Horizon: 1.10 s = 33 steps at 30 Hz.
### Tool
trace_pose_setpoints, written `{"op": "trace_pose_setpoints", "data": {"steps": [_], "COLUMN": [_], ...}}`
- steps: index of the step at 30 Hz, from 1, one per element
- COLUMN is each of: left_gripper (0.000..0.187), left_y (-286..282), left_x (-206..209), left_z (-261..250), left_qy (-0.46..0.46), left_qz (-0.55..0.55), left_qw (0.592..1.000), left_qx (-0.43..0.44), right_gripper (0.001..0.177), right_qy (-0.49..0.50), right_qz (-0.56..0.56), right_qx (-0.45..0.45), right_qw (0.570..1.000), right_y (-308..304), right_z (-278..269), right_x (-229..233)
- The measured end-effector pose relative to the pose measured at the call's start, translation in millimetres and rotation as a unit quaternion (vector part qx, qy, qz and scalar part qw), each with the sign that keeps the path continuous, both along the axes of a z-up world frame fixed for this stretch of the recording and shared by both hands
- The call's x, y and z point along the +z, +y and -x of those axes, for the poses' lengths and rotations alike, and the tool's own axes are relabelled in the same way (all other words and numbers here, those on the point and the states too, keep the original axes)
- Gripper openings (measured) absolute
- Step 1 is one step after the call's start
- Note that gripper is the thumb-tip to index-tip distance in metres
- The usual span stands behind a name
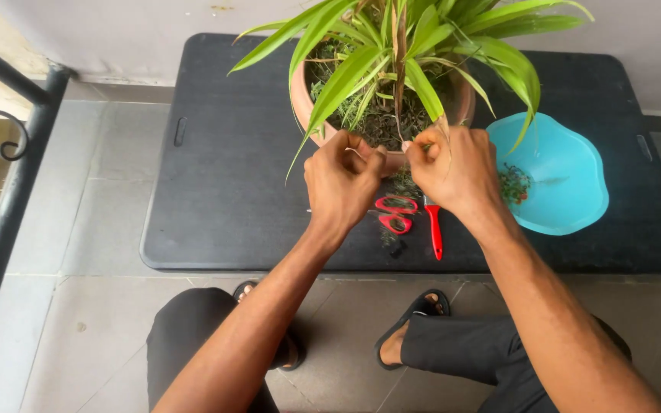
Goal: Trimming dry and unwanted leaves from a potted plant using scissors.
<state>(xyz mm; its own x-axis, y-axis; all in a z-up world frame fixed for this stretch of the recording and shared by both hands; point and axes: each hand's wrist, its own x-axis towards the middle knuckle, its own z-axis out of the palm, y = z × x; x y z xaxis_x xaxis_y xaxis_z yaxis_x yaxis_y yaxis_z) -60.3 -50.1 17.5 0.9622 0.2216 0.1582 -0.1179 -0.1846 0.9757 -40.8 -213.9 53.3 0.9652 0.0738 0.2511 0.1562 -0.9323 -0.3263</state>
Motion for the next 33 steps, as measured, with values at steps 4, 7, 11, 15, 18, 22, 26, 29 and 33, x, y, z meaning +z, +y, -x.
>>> {"op": "trace_pose_setpoints", "data": {"steps": [4,7,11,15,18,22,26,29,33], "left_gripper": [0.018,0.026,0.028,0.03,0.03,0.029,0.029,0.028,0.028], "left_y": [3.4,7.1,8.4,11.7,12.6,13.2,13.2,13.2,12.2], "left_x": [-10.3,-12.8,-13.9,-7.1,-4.3,-7.3,-8.1,-7.4,-7.5], "left_z": [-9.7,-14.0,-15.5,-17.0,-16.8,-17.5,-16.8,-16.8,-17.3], "left_qy": [-0.002,-0.013,0.0,0.015,0.029,0.031,0.015,0.009,0.004], "left_qz": [-0.033,-0.077,-0.107,-0.103,-0.092,-0.075,-0.077,-0.074,-0.068], "left_qw": [0.999,0.996,0.993,0.993,0.993,0.994,0.995,0.995,0.996], "left_qx": [-0.022,-0.047,-0.059,-0.06,-0.068,-0.067,-0.064,-0.061,-0.055], "right_gripper": [0.021,0.023,0.026,0.023,0.017,0.017,0.02,0.023,0.029], "right_qy": [0.019,0.045,0.039,-0.02,-0.014,0.025,0.004,0.012,0.028], "right_qz": [0.044,0.052,0.042,0.01,0.006,-0.024,-0.087,-0.113,-0.146], "right_qx": [-0.005,-0.004,-0.004,0.023,0.029,0.015,0.016,0.004,-0.005], "right_qw": [0.999,0.998,0.998,0.999,0.999,0.999,0.996,0.994,0.989], "right_y": [-1.8,-2.9,-8.6,-18.1,-12.8,-9.6,-11.6,-12.4,-16.0], "right_z": [-17.1,-26.3,-35.7,-42.7,-39.3,-31.4,-25.5,-21.6,-15.4], "right_x": [-3.9,-11.6,-27.2,-39.7,-34.6,-27.3,-19.7,-14.7,-10.1]}}
